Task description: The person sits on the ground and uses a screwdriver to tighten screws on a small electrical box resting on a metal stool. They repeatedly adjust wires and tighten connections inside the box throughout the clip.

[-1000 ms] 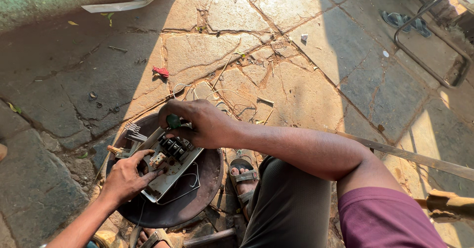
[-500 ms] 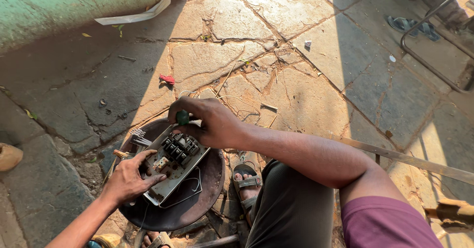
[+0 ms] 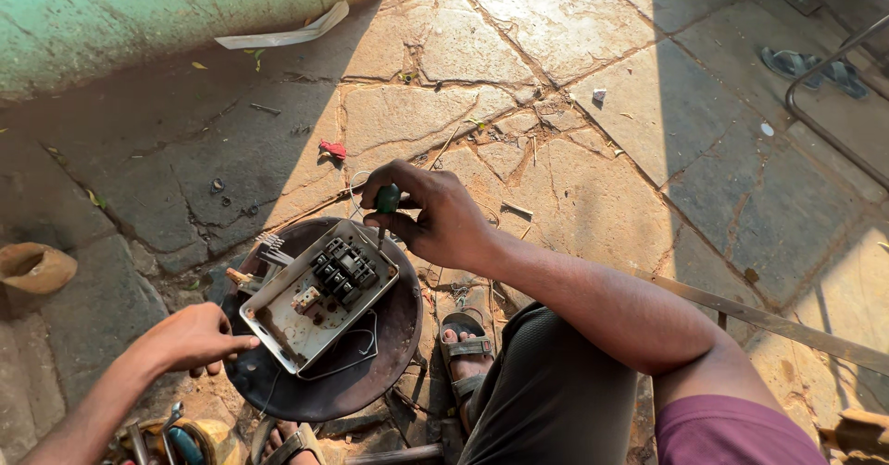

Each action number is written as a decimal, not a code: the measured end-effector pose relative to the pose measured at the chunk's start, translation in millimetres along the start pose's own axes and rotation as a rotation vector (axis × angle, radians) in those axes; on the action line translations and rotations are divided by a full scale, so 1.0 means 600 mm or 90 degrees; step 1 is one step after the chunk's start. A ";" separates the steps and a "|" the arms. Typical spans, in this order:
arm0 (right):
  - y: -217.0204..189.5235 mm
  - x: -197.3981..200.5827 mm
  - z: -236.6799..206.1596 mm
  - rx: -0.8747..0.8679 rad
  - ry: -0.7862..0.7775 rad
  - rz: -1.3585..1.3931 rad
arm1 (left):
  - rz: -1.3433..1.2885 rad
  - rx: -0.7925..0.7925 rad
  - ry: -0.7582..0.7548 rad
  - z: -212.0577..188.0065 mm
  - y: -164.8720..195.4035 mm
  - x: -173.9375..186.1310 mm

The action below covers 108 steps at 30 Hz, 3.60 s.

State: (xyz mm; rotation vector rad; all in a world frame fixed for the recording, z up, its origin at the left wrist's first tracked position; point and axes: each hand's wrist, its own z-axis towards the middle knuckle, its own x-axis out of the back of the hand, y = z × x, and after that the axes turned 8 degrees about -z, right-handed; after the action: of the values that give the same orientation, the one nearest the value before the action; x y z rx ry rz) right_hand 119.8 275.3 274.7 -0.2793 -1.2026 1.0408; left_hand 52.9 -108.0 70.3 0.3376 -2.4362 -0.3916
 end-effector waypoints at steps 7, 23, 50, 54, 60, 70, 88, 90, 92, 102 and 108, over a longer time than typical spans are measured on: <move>0.002 -0.007 -0.013 0.048 0.016 -0.025 | -0.386 0.003 -0.140 0.009 -0.032 -0.094; 0.000 -0.022 -0.009 0.045 0.017 -0.080 | -0.265 -0.087 0.009 0.063 -0.043 -0.140; 0.031 -0.050 -0.006 0.102 -0.071 -0.050 | -0.050 -0.405 0.321 -0.059 0.089 -0.030; 0.018 -0.057 -0.003 0.143 -0.090 -0.049 | -0.162 -0.689 0.339 -0.084 0.167 -0.059; -0.003 -0.062 -0.003 0.157 -0.090 -0.096 | -0.269 -0.814 0.346 -0.104 0.243 -0.079; -0.013 -0.035 -0.005 0.207 -0.015 -0.170 | -0.376 -0.795 0.298 -0.071 0.283 -0.084; 0.008 -0.025 -0.014 0.136 -0.093 -0.248 | -0.186 -0.742 0.312 -0.026 0.272 -0.113; 0.010 -0.023 -0.015 0.131 -0.082 -0.250 | -0.193 -0.782 0.317 -0.026 0.272 -0.112; 0.012 -0.023 -0.017 0.139 -0.079 -0.252 | -0.202 -0.789 0.307 -0.028 0.272 -0.111; 0.019 -0.028 -0.018 0.155 -0.094 -0.271 | -0.205 -0.767 0.286 -0.034 0.276 -0.113; 0.013 -0.027 -0.016 0.131 -0.111 -0.257 | -0.203 -0.784 0.301 -0.027 0.274 -0.116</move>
State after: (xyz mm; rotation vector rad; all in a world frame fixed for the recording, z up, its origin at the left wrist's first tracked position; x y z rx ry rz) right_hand 124.2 270.1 255.8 0.2130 -1.2325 0.8350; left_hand 92.8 63.6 103.1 0.2105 -1.3233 -1.6017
